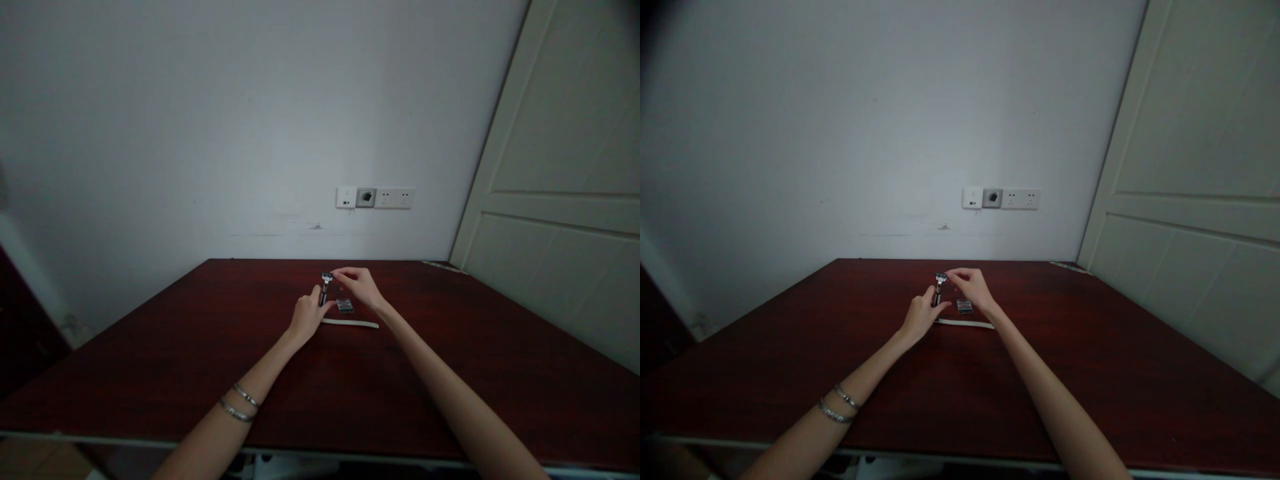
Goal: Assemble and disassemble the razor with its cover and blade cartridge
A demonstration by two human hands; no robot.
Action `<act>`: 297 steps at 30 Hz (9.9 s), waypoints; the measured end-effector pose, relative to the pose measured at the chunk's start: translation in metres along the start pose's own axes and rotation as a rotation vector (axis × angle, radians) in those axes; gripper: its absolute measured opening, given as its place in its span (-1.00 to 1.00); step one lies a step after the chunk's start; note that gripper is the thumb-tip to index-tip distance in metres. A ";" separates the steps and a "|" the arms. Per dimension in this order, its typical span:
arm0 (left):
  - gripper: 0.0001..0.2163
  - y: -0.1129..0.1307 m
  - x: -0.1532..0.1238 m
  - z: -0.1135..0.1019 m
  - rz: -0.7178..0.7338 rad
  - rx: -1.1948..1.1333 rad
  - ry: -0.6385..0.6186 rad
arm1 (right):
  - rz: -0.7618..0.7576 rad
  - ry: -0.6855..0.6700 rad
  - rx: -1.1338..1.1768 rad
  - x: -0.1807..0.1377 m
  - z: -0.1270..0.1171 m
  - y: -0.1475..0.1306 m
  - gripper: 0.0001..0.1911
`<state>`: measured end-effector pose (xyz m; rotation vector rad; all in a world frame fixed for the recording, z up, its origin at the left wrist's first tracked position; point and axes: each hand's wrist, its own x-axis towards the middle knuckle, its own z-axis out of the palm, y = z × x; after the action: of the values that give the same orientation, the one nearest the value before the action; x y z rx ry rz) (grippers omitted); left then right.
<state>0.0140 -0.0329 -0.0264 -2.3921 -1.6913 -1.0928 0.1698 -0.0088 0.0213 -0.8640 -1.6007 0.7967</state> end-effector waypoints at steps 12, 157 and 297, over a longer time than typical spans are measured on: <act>-0.69 0.002 0.000 -0.001 -0.030 0.056 -0.041 | 0.014 -0.003 -0.029 0.000 0.002 -0.002 -0.69; -0.75 -0.112 0.071 0.003 0.100 -0.132 -0.598 | 0.288 -0.439 -0.982 0.017 0.042 0.058 -0.62; -0.53 -0.018 0.064 0.052 0.232 -0.265 -0.553 | 0.059 -0.256 -0.673 0.003 -0.052 0.099 -0.84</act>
<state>0.0370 0.0475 -0.0373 -3.1886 -1.3790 -0.6973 0.2334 0.0466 -0.0521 -1.3248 -2.1272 0.4086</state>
